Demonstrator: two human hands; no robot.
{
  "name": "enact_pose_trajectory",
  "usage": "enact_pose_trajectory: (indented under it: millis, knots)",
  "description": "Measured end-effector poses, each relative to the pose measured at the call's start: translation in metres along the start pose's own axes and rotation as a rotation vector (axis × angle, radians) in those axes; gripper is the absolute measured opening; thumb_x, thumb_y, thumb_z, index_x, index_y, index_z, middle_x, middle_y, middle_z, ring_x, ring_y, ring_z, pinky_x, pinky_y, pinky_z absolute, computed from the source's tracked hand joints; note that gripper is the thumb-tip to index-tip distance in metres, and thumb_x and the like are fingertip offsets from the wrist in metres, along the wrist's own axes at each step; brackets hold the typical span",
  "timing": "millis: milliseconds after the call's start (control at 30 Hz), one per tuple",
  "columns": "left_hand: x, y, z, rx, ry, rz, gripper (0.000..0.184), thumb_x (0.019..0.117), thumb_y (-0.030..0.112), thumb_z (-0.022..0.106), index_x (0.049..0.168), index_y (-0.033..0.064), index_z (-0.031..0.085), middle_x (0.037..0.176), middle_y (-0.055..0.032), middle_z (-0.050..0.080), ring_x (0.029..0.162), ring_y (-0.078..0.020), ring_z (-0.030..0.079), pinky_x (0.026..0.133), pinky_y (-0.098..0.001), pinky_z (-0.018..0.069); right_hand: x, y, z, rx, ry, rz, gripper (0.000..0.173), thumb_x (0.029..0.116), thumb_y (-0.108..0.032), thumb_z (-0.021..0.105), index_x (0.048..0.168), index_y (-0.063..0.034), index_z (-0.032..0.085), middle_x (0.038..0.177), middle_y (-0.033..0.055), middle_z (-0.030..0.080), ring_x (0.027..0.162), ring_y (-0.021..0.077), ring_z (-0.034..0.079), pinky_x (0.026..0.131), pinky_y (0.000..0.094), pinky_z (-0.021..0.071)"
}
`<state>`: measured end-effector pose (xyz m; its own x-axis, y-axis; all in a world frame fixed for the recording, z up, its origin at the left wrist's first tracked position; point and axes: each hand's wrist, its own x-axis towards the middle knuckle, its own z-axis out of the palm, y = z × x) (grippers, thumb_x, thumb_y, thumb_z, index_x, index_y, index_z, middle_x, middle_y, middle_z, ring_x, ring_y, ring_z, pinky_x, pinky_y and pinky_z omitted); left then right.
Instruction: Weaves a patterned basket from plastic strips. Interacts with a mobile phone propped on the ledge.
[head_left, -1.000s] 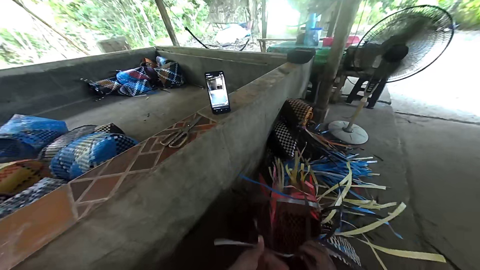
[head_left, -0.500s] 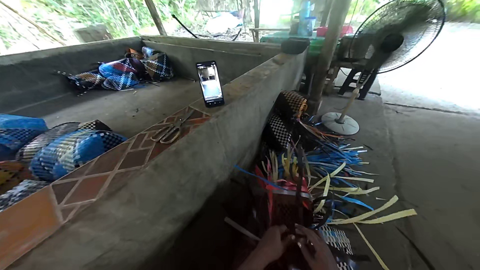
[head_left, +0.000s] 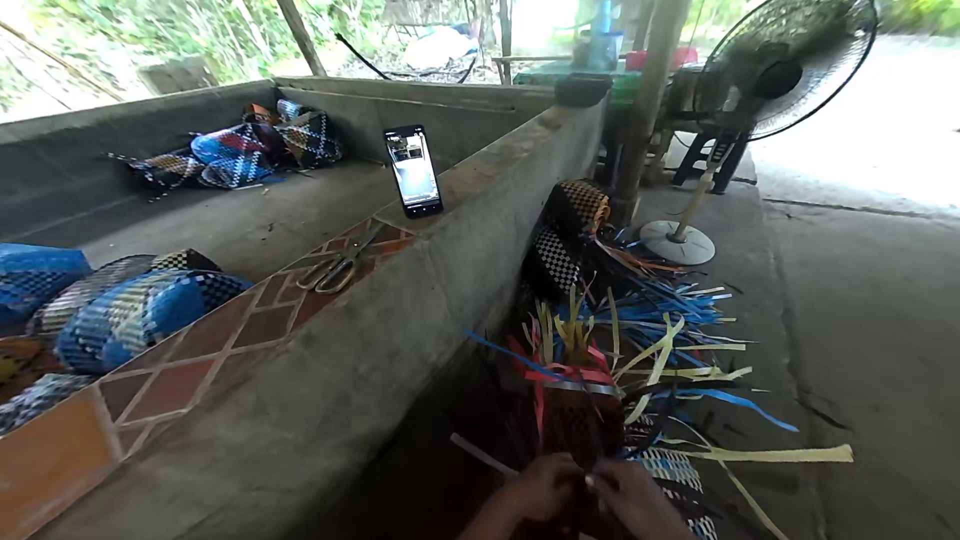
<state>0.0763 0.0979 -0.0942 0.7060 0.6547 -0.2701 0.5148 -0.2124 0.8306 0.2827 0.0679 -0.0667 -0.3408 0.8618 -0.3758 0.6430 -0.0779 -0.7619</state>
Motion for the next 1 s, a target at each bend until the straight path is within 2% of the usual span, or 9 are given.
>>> enact_pose_trajectory:
  millis: [133, 267, 400, 500, 600, 667, 767, 833, 1000]
  knots:
    - [0.002, 0.001, 0.006, -0.046, 0.032, -0.035, 0.036, 0.1011, 0.018, 0.064, 0.124, -0.0097, 0.065, 0.129, -0.0274, 0.06, 0.125, -0.038, 0.057, 0.111, -0.0501, 0.0434, 0.014, 0.008, 0.011, 0.083, 0.171, -0.038, 0.027, 0.1037, -0.018, 0.058, 0.107, 0.0056, 0.072, 0.09, 0.0182, 0.074, 0.081, 0.0297, 0.071, 0.083, 0.0485, 0.057]
    - [0.005, -0.006, 0.008, 0.024, 0.029, -0.029, 0.035, 0.1015, 0.018, 0.064, 0.121, -0.0115, 0.065, 0.127, -0.0302, 0.06, 0.122, -0.0417, 0.058, 0.11, -0.0526, 0.0441, -0.006, 0.017, 0.019, 0.092, 0.237, -0.092, 0.025, 0.1019, -0.013, 0.06, 0.107, 0.0078, 0.072, 0.097, 0.0233, 0.074, 0.092, 0.0358, 0.071, 0.089, 0.0534, 0.0542]
    - [0.008, -0.003, 0.008, 0.054, -0.017, -0.005, 0.033, 0.1025, 0.017, 0.062, 0.117, -0.0124, 0.064, 0.125, -0.031, 0.06, 0.119, -0.0431, 0.059, 0.107, -0.0538, 0.0452, -0.011, 0.048, 0.012, 0.058, 0.187, -0.031, 0.029, 0.1014, -0.016, 0.062, 0.117, 0.0083, 0.066, 0.101, 0.0255, 0.072, 0.096, 0.0397, 0.07, 0.09, 0.0575, 0.0534]
    - [0.01, -0.004, 0.012, 0.054, -0.002, 0.003, 0.032, 0.1055, 0.017, 0.056, 0.116, -0.0112, 0.064, 0.124, -0.0296, 0.06, 0.116, -0.0415, 0.059, 0.105, -0.053, 0.0468, -0.001, 0.066, 0.002, -0.112, 0.203, -0.013, 0.03, 0.1007, -0.02, 0.064, 0.115, 0.0066, 0.068, 0.101, 0.0256, 0.072, 0.099, 0.0432, 0.07, 0.093, 0.061, 0.0516]
    - [0.009, 0.001, 0.017, 0.051, 0.063, -0.072, 0.032, 0.107, 0.019, 0.053, 0.115, -0.0093, 0.066, 0.123, -0.0269, 0.061, 0.116, -0.0391, 0.06, 0.105, -0.0524, 0.0468, 0.011, 0.068, -0.004, -0.394, 0.274, -0.044, 0.028, 0.0965, -0.021, 0.07, 0.108, 0.0038, 0.074, 0.111, 0.0249, 0.072, 0.116, 0.0473, 0.062, 0.108, 0.0641, 0.0398]
    - [0.009, 0.006, 0.02, 0.08, 0.124, -0.131, 0.032, 0.1056, 0.021, 0.055, 0.113, -0.0076, 0.068, 0.123, -0.0253, 0.063, 0.117, -0.038, 0.061, 0.105, -0.0526, 0.0474, 0.014, 0.061, -0.004, -0.468, 0.292, -0.091, 0.024, 0.0921, -0.015, 0.073, 0.107, 0.0041, 0.075, 0.118, 0.0271, 0.069, 0.121, 0.0496, 0.058, 0.106, 0.0656, 0.0399]
    - [0.008, 0.015, 0.023, 0.162, 0.188, -0.157, 0.031, 0.1033, 0.021, 0.059, 0.114, -0.0061, 0.07, 0.126, -0.0251, 0.063, 0.12, -0.0387, 0.061, 0.106, -0.0532, 0.0482, 0.014, 0.048, 0.004, -0.242, 0.262, -0.188, 0.027, 0.0938, -0.014, 0.072, 0.112, 0.0055, 0.072, 0.109, 0.0252, 0.071, 0.102, 0.0422, 0.069, 0.094, 0.057, 0.054]
    - [0.007, 0.017, 0.026, 0.208, 0.204, -0.118, 0.029, 0.1017, 0.02, 0.06, 0.11, -0.0064, 0.071, 0.126, -0.0262, 0.063, 0.121, -0.0406, 0.061, 0.106, -0.0545, 0.048, 0.015, 0.046, 0.012, 0.0, 0.299, -0.235, 0.031, 0.0916, -0.012, 0.074, 0.116, 0.0063, 0.071, 0.111, 0.024, 0.071, 0.097, 0.0359, 0.07, 0.091, 0.0502, 0.0562]
    - [0.01, -0.002, 0.016, 0.118, 0.126, -0.033, 0.029, 0.1048, 0.016, 0.057, 0.114, -0.0091, 0.069, 0.121, -0.0275, 0.064, 0.117, -0.0403, 0.062, 0.106, -0.053, 0.0473, 0.009, 0.06, 0.033, 0.206, 0.461, -0.546, 0.01, 0.084, -0.004, 0.075, 0.084, 0.0053, 0.073, 0.094, 0.017, 0.069, 0.087, 0.0198, 0.068, 0.08, 0.0316, 0.0589]
